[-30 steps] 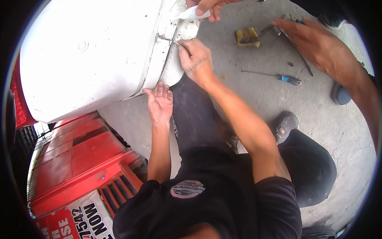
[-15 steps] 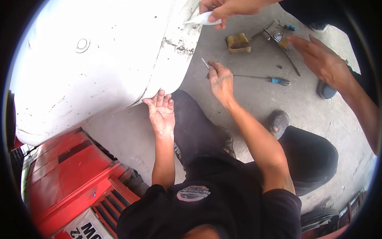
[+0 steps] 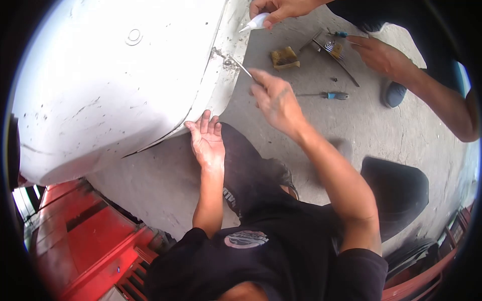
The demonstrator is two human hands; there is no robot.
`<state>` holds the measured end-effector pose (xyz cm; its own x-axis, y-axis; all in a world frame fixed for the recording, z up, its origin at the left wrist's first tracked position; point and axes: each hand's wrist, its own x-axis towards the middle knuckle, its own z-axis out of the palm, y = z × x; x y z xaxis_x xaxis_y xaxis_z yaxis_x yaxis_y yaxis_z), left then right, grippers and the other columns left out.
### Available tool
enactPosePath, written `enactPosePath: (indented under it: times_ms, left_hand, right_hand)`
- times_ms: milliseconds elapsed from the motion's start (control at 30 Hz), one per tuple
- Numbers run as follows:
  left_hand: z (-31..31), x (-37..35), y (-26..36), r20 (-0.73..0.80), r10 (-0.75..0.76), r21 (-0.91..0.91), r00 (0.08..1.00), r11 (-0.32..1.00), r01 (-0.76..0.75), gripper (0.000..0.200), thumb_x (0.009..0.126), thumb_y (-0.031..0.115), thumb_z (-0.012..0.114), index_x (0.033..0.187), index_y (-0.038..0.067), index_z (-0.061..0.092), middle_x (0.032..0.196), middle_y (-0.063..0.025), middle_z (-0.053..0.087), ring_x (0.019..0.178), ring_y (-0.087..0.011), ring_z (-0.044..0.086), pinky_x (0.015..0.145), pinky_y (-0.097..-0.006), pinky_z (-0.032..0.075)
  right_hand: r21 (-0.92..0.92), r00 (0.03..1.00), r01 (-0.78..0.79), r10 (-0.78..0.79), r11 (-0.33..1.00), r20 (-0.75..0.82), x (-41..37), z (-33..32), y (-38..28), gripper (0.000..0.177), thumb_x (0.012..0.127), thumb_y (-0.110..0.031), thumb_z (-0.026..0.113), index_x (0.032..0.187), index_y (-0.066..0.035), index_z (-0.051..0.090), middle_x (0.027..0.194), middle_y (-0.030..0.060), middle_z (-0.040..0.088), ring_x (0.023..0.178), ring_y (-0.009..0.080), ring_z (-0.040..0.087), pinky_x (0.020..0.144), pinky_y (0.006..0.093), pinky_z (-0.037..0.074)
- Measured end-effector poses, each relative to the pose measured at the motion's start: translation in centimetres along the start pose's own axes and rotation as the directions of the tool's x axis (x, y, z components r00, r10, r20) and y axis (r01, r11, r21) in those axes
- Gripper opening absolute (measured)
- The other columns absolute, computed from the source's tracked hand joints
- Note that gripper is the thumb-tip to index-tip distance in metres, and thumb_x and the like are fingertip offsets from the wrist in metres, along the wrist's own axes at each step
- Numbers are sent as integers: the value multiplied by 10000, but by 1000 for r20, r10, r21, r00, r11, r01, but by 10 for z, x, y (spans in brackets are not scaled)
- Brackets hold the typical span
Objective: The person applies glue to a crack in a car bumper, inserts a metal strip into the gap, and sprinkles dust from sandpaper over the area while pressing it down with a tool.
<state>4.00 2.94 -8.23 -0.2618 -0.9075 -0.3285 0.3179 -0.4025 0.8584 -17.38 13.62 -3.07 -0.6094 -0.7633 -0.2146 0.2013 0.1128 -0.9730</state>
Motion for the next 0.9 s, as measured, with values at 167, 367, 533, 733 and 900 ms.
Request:
enactPosePath:
  times_ms: [167,367,533,733,900]
  left_hand:
    - [10,1,-1,-85,-4,9,996,1000,5,779,1049,638,579,1378,-67,535,1275,-146,696,1051,-262,696,887,-360,584]
    - [9,1,4,-42,15,135,999,991,-10,804,1086,626,505,1384,-120,531,1228,-198,716,1018,-295,739,817,-384,621]
    - [25,-8,25,-224,97,370,970,929,-8,674,1110,495,573,1257,-161,622,1033,-233,776,815,-282,771,669,-337,620]
    - [39,-5,22,-123,425,882,897,461,-97,627,981,515,772,825,-93,752,756,-175,766,668,-225,750,590,-324,605]
    - [59,-5,16,-238,508,896,828,445,-15,595,932,515,819,684,-21,749,622,-120,737,597,-183,696,705,-384,534]
  right_hand:
    - [-307,989,116,-140,945,-56,-19,-11,38,362,1045,-81,550,1387,22,606,849,234,678,783,350,706,758,430,545]
    - [-432,947,320,-299,843,118,13,-41,18,389,1003,4,573,1391,-14,566,842,253,686,821,412,715,736,483,535]
    - [-451,816,552,-566,701,119,45,-31,23,283,1010,-44,619,1280,-28,705,933,227,723,822,411,709,740,442,545]
    - [-489,835,539,-512,685,203,50,-32,11,312,1002,-85,597,1279,-85,740,1000,202,736,920,404,720,835,515,559]
    - [-479,806,579,-554,660,210,57,-33,15,304,991,-88,607,1256,-85,757,995,197,741,920,409,718,833,516,559]
